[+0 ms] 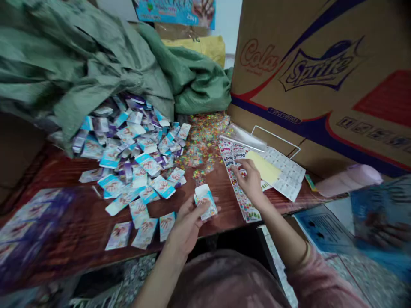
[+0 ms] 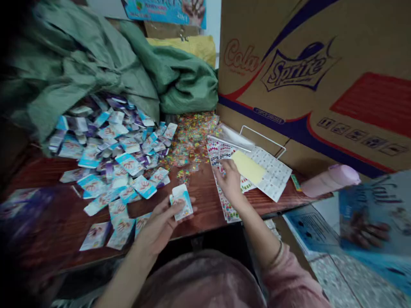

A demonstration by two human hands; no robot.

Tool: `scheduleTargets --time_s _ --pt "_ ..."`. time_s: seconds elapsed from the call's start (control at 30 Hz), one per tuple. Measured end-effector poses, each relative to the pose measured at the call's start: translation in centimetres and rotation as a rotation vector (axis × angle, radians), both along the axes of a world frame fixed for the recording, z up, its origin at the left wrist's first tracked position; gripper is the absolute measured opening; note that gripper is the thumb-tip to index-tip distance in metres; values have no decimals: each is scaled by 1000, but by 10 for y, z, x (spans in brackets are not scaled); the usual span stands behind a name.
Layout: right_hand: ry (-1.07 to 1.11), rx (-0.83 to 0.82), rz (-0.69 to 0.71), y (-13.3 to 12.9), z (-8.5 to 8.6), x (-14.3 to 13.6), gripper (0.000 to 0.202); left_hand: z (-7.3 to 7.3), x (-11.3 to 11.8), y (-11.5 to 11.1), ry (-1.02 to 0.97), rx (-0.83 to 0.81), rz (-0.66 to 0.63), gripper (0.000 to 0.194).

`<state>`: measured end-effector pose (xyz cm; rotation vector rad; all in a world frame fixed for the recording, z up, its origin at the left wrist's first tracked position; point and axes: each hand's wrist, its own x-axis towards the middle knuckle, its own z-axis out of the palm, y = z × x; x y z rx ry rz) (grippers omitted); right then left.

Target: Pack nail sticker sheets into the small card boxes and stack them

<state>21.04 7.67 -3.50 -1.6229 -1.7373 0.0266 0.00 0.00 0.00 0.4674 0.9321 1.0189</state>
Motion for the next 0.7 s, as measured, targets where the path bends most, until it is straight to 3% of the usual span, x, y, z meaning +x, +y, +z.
scheduleTargets --time_s 0.07,0.13,0.2,0.3,0.47,0.6,0.7 --pt "-27 -128 -143 13 -9 17 49 -1 4 -3 -9 11 -11 34" --pt "7 -215 -202 22 -17 31 59 -2 8 -6 -2 24 -15 33" --pt "101 -276 -156 26 -23 38 59 -2 12 -6 24 41 -16 38" --pt "365 -202 -34 23 -25 39 53 -4 17 -3 67 63 36 50" --pt "739 -72 183 2 -4 25 49 -8 26 14 91 160 128 35" --pt "682 -67 190 -10 9 22 42 -8 39 33 142 294 153 30" --pt "436 -73 124 -11 11 30 39 -8 50 45 203 363 203 28"
